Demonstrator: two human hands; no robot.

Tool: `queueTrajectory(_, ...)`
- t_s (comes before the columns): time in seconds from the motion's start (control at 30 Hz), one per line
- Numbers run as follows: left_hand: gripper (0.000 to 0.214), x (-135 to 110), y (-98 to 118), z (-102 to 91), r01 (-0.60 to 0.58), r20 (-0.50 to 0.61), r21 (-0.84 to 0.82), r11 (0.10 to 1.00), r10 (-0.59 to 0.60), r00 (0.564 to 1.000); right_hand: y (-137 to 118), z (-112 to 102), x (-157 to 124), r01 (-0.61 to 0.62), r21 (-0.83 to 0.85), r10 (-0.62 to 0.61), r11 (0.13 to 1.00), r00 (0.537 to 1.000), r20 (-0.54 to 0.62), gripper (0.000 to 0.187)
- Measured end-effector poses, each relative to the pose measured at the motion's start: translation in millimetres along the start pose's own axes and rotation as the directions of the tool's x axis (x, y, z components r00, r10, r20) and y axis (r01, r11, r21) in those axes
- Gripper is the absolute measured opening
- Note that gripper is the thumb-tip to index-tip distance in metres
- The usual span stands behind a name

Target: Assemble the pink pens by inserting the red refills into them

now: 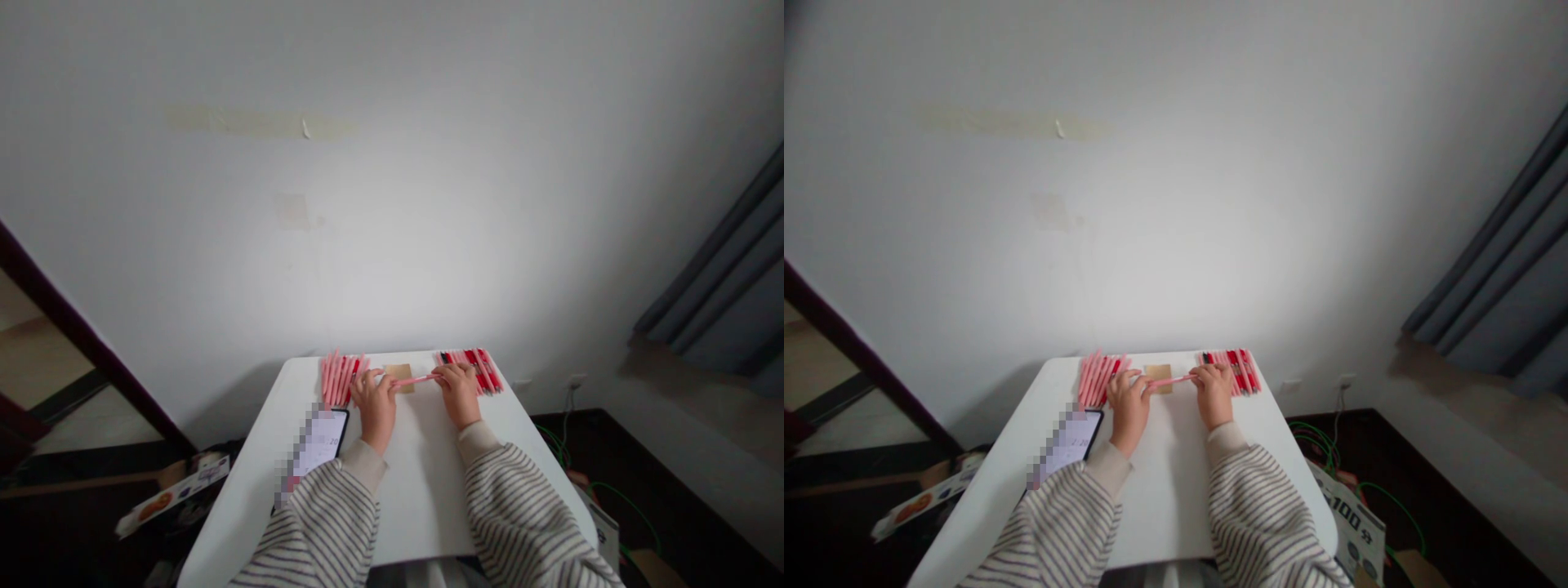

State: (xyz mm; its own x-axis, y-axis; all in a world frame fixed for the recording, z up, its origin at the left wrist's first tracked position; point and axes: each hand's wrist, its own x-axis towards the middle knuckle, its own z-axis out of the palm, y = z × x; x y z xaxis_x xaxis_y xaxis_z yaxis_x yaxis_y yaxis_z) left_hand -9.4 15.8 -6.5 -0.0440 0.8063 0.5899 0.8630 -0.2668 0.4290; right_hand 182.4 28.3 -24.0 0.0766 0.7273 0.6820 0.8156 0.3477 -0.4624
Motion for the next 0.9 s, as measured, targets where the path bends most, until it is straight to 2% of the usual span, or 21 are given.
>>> queueTrajectory(0.33, 0.025, 0.0, 4.9, -6.9, -0.022, 0.062, 0.104, 0.994, 0.016, 0.998, 5.3, 0.5, -3.2, 0.045, -0.025, -0.042, 0.999, 0.995, 0.085, 0.022)
queueTrajectory(0.9, 0.023, -0.1, 0.9, -3.2, -0.005, 0.083, 0.136, 0.991, -0.006, 0.997, -1.1, -4.3, -0.9, 0.056, -0.001, -0.056, 0.998, 0.998, 0.025, 0.017)
